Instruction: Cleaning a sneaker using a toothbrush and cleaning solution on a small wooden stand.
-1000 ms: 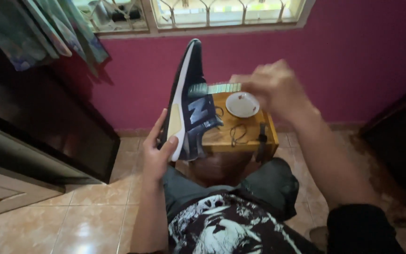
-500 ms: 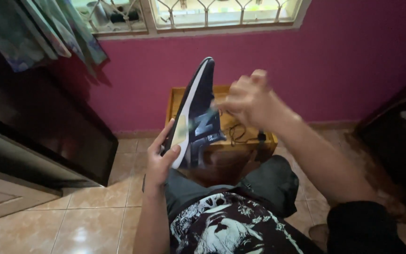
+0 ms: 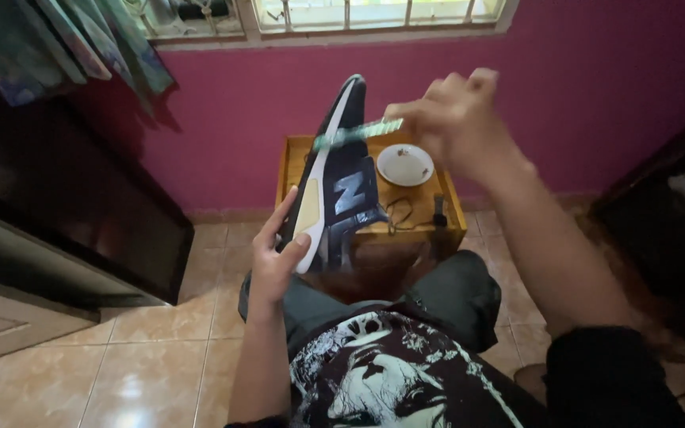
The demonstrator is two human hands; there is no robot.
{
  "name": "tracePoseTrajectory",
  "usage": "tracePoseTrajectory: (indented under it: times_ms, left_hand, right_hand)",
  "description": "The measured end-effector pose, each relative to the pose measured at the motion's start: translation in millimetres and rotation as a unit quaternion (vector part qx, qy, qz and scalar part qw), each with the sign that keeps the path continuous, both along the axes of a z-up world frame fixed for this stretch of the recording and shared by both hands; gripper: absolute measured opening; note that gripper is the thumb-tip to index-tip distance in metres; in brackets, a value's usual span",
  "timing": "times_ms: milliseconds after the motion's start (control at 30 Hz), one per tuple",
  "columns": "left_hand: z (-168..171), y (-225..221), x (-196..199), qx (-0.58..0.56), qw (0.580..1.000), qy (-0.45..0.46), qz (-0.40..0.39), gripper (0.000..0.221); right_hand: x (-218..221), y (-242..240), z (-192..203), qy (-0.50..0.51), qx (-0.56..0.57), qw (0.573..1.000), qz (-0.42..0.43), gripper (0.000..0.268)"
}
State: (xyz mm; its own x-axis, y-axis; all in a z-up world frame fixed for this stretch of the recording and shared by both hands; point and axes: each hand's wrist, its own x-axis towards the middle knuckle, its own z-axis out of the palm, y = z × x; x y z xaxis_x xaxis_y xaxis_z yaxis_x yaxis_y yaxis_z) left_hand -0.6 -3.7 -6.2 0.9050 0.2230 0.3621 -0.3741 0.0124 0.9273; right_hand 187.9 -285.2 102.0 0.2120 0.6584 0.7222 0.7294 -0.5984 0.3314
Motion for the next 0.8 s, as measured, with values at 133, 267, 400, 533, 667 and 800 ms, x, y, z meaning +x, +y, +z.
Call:
tracePoseTrajectory:
  times_ms: [133,267,400,533,667,800]
  left_hand:
    - [1.3,0.6,-0.1,0.036,0.999,0.008,0.012,0.075]
    - [5.1,-3.1,-2.1,-0.009,1.000,0.005,0.008,0.076]
    - [8.5,0.1,-3.8,-0.015,1.000,0.001,0.015,0.075]
    - [4.9,4.9,-5.2,-0.006,1.000,-0.007,0.016,0.077]
    - [6.9,3.9,-5.6,0.008,1.000,-0.024,-0.002,0.080]
    - [4.1,6.2,-2.0,0.025,0.999,-0.040,0.001,0.079]
  right_hand:
    - [-60.2,26.1,-1.0,0.028,-0.056,0.997,0.035,0.019]
    - [-24.2,-0.8,4.9,-0.006,-0.039,0.999,-0.008,0.018]
    - [-35.6,15.2,-5.3,-0.012,-0.030,0.999,-0.011,0.011]
    - [-70.8,33.4,-5.3,0.099,-0.026,0.990,0.094,0.010]
    - [-29.1,10.2,1.2,0.081,0.048,0.995,0.024,0.030]
    - [-13.4,6.3,-10.8,0.091,0.089,0.991,-0.037,0.029]
